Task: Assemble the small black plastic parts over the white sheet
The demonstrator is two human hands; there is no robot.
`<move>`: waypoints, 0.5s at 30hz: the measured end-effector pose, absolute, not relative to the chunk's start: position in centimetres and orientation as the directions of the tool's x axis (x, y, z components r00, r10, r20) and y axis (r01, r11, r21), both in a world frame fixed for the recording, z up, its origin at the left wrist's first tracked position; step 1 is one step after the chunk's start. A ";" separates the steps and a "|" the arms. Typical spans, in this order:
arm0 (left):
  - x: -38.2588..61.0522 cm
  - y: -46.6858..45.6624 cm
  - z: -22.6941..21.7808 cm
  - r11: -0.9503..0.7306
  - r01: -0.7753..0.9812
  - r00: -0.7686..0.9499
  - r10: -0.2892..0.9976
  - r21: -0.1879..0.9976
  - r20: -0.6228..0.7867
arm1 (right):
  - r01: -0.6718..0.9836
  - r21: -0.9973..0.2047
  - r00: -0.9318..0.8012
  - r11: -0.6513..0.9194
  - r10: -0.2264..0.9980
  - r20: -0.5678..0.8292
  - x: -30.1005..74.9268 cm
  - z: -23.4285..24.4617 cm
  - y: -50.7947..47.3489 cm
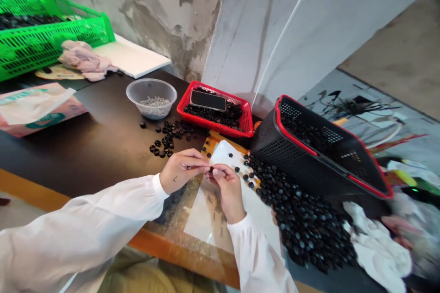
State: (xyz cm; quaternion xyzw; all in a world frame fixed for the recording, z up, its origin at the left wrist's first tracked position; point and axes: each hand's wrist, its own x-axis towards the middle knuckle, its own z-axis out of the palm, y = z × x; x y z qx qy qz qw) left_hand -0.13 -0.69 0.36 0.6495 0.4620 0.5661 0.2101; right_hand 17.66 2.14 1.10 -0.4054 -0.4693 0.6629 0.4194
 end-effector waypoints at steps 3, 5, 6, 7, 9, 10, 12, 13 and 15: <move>-0.4 -0.7 0.5 -0.529 0.486 -0.051 0.778 0.696 0.626 | -0.188 -0.956 -0.337 -0.225 0.929 -0.152 17.6 1.3 2.3; -0.6 -0.6 0.5 -0.549 0.542 -0.006 0.754 0.636 0.657 | -0.195 -0.955 -0.342 -0.226 0.928 -0.150 17.6 1.3 2.4; -0.8 -0.4 0.5 -0.550 0.576 0.026 0.752 0.605 0.658 | -0.200 -0.952 -0.344 -0.231 0.926 -0.152 17.6 1.3 2.4; -1.1 -0.3 0.6 -0.539 0.620 0.056 0.755 0.570 0.654 | -0.208 -0.949 -0.345 -0.238 0.925 -0.157 17.7 1.3 2.5; -2.2 0.1 0.8 -0.475 0.745 0.084 0.764 0.469 0.640 | -0.218 -0.945 -0.345 -0.245 0.925 -0.160 17.8 1.2 2.6; -3.1 0.3 1.0 -0.415 0.813 0.072 0.769 0.409 0.636 | -0.226 -0.943 -0.343 -0.245 0.926 -0.158 17.9 1.1 2.7; -5.1 0.8 1.1 -0.244 0.920 -0.008 0.771 0.307 0.637 | -0.255 -0.935 -0.338 -0.247 0.929 -0.153 18.0 0.9 2.8; -6.2 1.1 1.1 -0.150 0.949 -0.063 0.773 0.278 0.632 | -0.271 -0.930 -0.338 -0.250 0.929 -0.151 18.1 0.8 2.9; -8.1 1.7 0.8 -0.030 0.970 -0.127 0.787 0.243 0.604 | -0.295 -0.921 -0.344 -0.255 0.927 -0.147 18.2 0.7 3.1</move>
